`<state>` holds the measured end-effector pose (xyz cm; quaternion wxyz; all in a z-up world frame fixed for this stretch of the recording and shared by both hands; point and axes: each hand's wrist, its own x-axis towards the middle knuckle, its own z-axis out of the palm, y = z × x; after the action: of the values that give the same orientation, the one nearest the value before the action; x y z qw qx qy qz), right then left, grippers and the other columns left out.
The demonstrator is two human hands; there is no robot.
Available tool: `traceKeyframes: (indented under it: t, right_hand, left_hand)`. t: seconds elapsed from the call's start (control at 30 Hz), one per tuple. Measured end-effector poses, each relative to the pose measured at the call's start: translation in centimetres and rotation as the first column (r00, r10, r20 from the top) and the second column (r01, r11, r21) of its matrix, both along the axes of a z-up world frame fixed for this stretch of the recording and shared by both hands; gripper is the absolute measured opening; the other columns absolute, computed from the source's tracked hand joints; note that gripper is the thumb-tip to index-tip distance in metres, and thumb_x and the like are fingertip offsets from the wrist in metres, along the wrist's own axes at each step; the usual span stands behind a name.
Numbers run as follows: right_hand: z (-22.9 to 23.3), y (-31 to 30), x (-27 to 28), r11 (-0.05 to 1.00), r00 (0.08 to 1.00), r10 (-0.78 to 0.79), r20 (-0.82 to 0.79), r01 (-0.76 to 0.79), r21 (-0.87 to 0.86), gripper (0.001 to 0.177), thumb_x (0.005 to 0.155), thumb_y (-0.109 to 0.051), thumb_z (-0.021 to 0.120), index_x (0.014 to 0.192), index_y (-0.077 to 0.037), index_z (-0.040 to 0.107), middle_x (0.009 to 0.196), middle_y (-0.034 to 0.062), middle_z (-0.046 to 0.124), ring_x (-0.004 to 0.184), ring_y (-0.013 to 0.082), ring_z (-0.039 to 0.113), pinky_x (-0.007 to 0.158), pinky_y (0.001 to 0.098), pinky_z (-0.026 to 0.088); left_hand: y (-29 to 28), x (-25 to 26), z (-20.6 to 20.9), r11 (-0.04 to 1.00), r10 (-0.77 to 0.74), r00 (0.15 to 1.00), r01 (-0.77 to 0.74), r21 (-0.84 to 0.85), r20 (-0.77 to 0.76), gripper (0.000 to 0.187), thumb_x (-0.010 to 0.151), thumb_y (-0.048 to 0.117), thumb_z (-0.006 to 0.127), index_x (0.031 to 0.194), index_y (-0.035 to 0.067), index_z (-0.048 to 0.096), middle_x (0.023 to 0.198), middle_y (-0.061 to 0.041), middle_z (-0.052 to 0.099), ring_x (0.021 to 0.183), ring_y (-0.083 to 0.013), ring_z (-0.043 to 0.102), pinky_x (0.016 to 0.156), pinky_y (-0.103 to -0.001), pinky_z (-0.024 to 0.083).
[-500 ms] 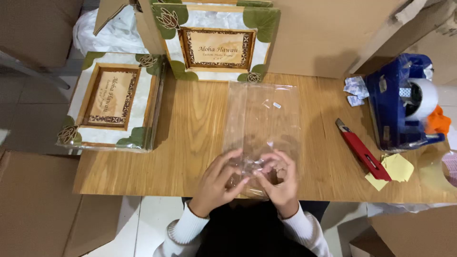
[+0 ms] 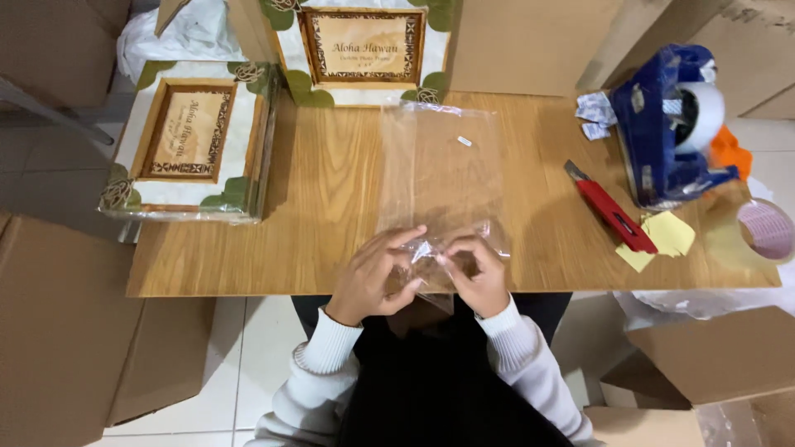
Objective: Inserting flat cardboard pieces and product boxes into plastic bags for shipping
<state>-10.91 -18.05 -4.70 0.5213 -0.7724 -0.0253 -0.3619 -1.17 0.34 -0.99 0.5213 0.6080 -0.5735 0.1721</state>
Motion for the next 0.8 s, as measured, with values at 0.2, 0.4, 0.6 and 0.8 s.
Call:
traceKeyframes:
  t: [0.2, 0.4, 0.6, 0.8]
  right_hand:
    - [-2.8, 0.5, -0.5, 0.993, 0.994, 0.097, 0.044, -0.1, 0.067, 0.01, 0.095, 0.004, 0.066, 0.098, -0.002, 0.059, 0.107, 0.0171, 0.077, 0.097, 0.024, 0.074, 0.087, 0.0397, 0.057]
    - [-6.0, -0.1, -1.0, 0.983, 0.992, 0.127, 0.013, -0.127, 0.129, 0.01, 0.096, 0.002, 0.067, 0.103, 0.0, 0.06, 0.101, 0.0153, 0.079, 0.092, 0.0158, 0.074, 0.085, 0.0362, 0.058]
    - [-5.6, -1.3, -1.5, 0.979, 0.995, 0.101, 0.001, -0.1, 0.177, 0.021, 0.091, 0.0, 0.074, 0.111, 0.003, 0.066, 0.096, 0.016, 0.079, 0.091, 0.0151, 0.073, 0.084, 0.0359, 0.06]
    - [-2.2, 0.1, -1.9, 0.965, 0.997, 0.075, -0.02, -0.068, 0.253, 0.035, 0.081, -0.014, 0.087, 0.108, 0.001, 0.069, 0.095, 0.0161, 0.082, 0.091, 0.0174, 0.075, 0.086, 0.0354, 0.059]
  left_hand:
    - [0.3, -0.9, 0.4, 1.0, -0.005, 1.0, 0.005, -0.004, 0.0, 0.027, 0.094, 0.026, 0.068, 0.091, 0.003, 0.053, 0.124, -0.027, 0.07, 0.103, -0.0498, 0.071, 0.089, -0.062, 0.056]
    - [1.0, -1.5, -1.8, 1.0, 0.016, 1.0, -0.016, -0.004, 0.012, 0.023, 0.091, 0.023, 0.068, 0.092, 0.004, 0.055, 0.125, -0.025, 0.07, 0.105, -0.0492, 0.07, 0.089, -0.059, 0.056]
    - [1.4, -1.4, -3.2, 0.998, 0.058, 0.994, -0.054, 0.036, -0.093, 0.024, 0.088, 0.023, 0.071, 0.098, 0.006, 0.058, 0.124, -0.021, 0.067, 0.106, -0.045, 0.069, 0.087, -0.055, 0.058]
    - [1.7, -0.9, -3.9, 0.998, 0.058, 0.991, -0.054, 0.037, -0.12, 0.018, 0.095, 0.02, 0.064, 0.104, 0.005, 0.061, 0.13, -0.023, 0.064, 0.116, -0.0497, 0.064, 0.097, -0.062, 0.051]
